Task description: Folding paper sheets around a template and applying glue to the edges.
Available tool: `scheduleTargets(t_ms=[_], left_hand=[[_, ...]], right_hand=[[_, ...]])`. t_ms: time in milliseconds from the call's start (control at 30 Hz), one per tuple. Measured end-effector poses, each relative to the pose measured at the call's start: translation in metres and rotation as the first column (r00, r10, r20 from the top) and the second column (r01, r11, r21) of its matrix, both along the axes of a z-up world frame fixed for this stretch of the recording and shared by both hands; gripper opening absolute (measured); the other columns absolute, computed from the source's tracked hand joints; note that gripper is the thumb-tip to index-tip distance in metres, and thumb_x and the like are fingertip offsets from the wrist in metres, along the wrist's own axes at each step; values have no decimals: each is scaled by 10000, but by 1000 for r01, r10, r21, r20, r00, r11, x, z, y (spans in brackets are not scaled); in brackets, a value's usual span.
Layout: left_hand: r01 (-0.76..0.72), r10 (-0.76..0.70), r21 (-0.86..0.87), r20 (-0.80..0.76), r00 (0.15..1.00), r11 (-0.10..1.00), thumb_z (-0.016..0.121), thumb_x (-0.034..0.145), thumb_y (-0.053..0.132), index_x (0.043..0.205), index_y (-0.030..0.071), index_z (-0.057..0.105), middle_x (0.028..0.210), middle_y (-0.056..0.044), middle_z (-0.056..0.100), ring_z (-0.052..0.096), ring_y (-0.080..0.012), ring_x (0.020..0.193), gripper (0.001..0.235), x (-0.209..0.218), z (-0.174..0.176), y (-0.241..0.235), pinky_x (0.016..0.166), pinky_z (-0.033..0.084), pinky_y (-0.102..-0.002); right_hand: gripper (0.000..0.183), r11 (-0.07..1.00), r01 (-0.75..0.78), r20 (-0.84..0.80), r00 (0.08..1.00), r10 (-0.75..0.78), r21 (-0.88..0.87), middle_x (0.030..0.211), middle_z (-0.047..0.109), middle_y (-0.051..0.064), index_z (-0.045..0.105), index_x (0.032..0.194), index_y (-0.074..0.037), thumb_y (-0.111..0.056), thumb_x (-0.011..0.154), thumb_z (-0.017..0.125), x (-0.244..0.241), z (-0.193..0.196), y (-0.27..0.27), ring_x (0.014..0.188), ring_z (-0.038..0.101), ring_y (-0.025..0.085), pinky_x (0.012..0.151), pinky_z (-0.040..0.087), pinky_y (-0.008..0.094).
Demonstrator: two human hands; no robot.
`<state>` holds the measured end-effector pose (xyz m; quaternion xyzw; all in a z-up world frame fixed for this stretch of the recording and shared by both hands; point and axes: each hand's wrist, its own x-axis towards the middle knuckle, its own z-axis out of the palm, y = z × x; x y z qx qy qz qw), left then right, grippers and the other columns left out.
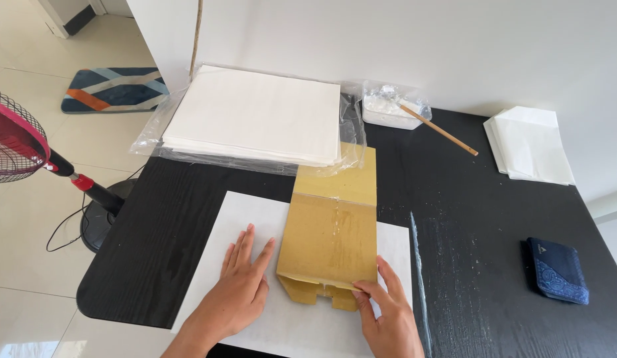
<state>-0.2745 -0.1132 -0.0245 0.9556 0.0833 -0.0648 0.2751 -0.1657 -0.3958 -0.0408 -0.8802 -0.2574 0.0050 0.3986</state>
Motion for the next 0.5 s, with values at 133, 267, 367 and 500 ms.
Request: scheduleTargets(t_ms=[133, 267, 367, 500], left_hand=[[-4, -50, 257, 204, 978, 967, 433, 1058, 363, 1594, 101, 263, 1685, -236, 54, 27, -407, 1547, 621, -2, -43, 9, 1215, 22, -565], [-192, -108, 622, 411, 905, 759, 342, 1058, 555, 1622, 240, 266, 1710, -128, 145, 120, -308, 1564, 650, -2, -58, 11, 1244, 84, -468], [-272, -137, 715, 458, 879, 644, 288, 1050, 587, 1630, 273, 236, 1732, -97, 134, 116, -269, 1590, 661, 1, -60, 11, 1278, 84, -428], [-305, -132, 740, 467, 874, 599, 220, 1092, 510, 1639, 284, 215, 1734, -89, 125, 92, -264, 1606, 592, 4, -56, 8, 1295, 65, -418]], right_hand=[[194, 998, -10, -91, 996, 16, 61, 1629, 407, 151, 805, 1064, -178, -183, 914, 682, 3, -5, -3, 1483, 455, 303, 1101, 491, 426], [162, 999, 47, -168, 985, -48, -8, 1607, 469, 101, 790, 1007, -215, -257, 894, 682, 3, 7, 4, 1176, 703, 203, 513, 598, 340], [148, 999, 26, -196, 980, -30, -22, 1605, 478, 112, 767, 984, -173, -239, 927, 648, 2, 18, 8, 1165, 726, 151, 639, 553, 335], [121, 997, -75, -209, 976, 67, -28, 1619, 458, 142, 711, 992, -136, -185, 964, 604, 7, 29, 10, 1452, 546, 168, 796, 531, 350]])
